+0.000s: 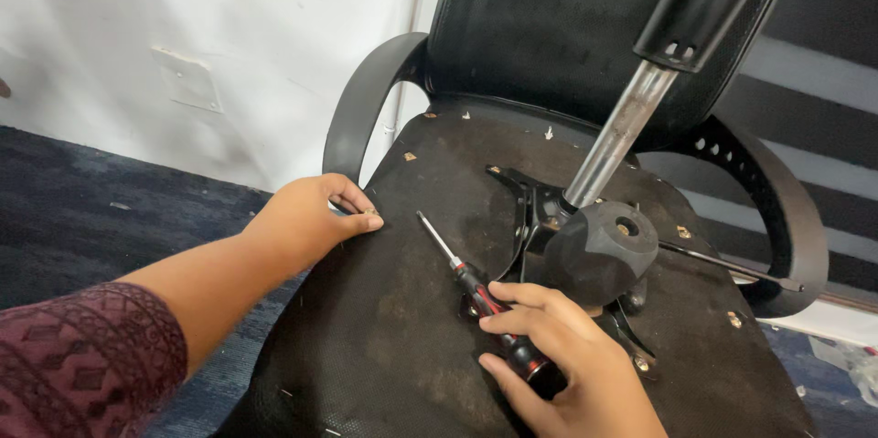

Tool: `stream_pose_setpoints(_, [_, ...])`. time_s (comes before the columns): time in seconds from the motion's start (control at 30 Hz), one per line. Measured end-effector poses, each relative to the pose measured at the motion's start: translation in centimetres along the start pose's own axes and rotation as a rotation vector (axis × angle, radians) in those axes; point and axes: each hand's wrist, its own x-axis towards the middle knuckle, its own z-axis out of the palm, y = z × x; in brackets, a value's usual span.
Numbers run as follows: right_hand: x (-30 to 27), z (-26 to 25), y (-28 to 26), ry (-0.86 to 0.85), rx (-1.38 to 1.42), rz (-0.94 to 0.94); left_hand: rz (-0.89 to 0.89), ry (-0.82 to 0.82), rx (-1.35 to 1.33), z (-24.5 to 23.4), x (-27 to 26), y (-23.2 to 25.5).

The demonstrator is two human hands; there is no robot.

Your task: The person uses a screwdriver to tighten screws on the underside of an office chair seat, securing the metal mounting plate to the chair frame. The person works on multiple screws around the central gas lift column.

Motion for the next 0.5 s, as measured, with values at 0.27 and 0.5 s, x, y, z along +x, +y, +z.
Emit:
stream_pose_setpoints(0.27, [2.9, -1.4, -4.1, 0.104, -0.11, -0.281, -0.151, -0.066, -0.138, -0.4, 0.9, -1.2])
stream_pose_setpoints(0.5, [12.3, -4.4, -6.4, 0.044, -0.09, -0.381, -0.273, -0.192, -0.354, 0.0, 2.1, -2.2])
